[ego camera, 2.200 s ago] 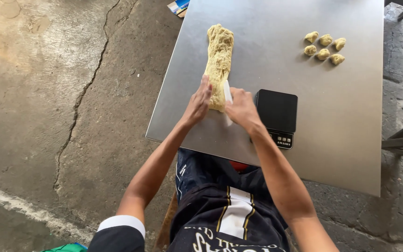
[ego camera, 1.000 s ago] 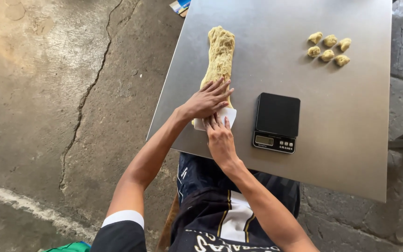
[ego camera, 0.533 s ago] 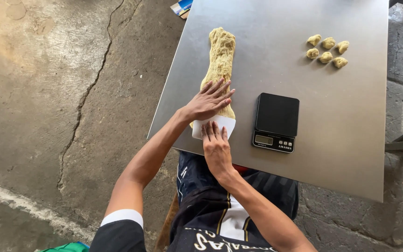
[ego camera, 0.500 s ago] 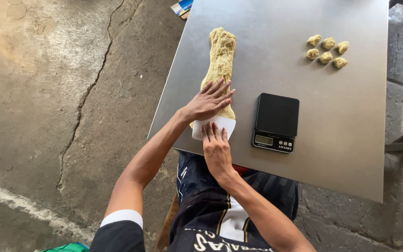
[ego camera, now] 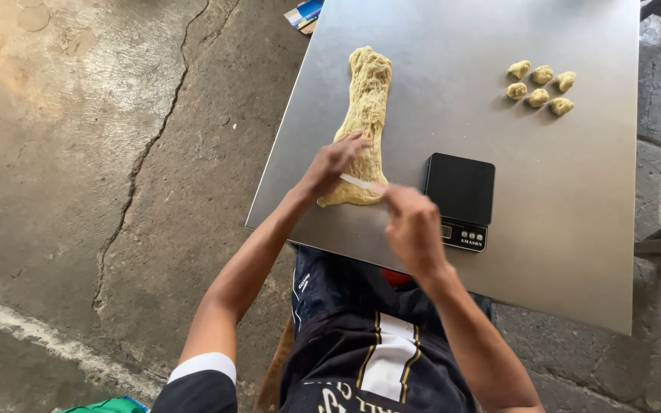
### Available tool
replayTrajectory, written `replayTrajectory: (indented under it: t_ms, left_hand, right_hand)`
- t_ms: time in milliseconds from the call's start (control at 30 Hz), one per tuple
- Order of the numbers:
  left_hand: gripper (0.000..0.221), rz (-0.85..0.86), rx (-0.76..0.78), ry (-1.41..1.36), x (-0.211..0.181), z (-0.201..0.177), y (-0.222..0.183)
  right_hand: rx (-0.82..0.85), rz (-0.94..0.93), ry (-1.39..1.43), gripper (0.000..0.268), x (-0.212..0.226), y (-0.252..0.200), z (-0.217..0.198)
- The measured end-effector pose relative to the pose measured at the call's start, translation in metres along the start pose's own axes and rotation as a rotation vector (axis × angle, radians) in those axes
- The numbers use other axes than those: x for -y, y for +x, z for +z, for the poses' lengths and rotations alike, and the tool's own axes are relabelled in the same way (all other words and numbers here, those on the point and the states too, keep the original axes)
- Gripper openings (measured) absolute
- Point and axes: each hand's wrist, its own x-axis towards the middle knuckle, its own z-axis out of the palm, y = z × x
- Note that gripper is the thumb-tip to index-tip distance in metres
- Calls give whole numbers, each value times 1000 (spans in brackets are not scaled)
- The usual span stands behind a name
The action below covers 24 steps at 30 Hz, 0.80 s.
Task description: The person uses a plastic scraper to cut small pieces of dough from a larger mass and weighs each piece on a digital scale to ensure uniformity.
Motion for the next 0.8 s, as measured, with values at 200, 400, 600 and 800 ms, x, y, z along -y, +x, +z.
replayTrajectory:
  t_ms: [200,400,600,800]
  left_hand:
    - [65,343,107,855,-47,47,-64]
    - [59,333,129,753,-69,36,-76]
    - [56,363,113,758,-82,38,-91]
    - [33,455,-59,557,-99,35,-94]
  right_hand:
    - [71,77,-15,12,-72,47,13]
    - [258,16,-39,10,-63,66,17]
    - [352,-7,-80,10,-64,61,20]
    - [287,-100,-277,24,-54,46,16]
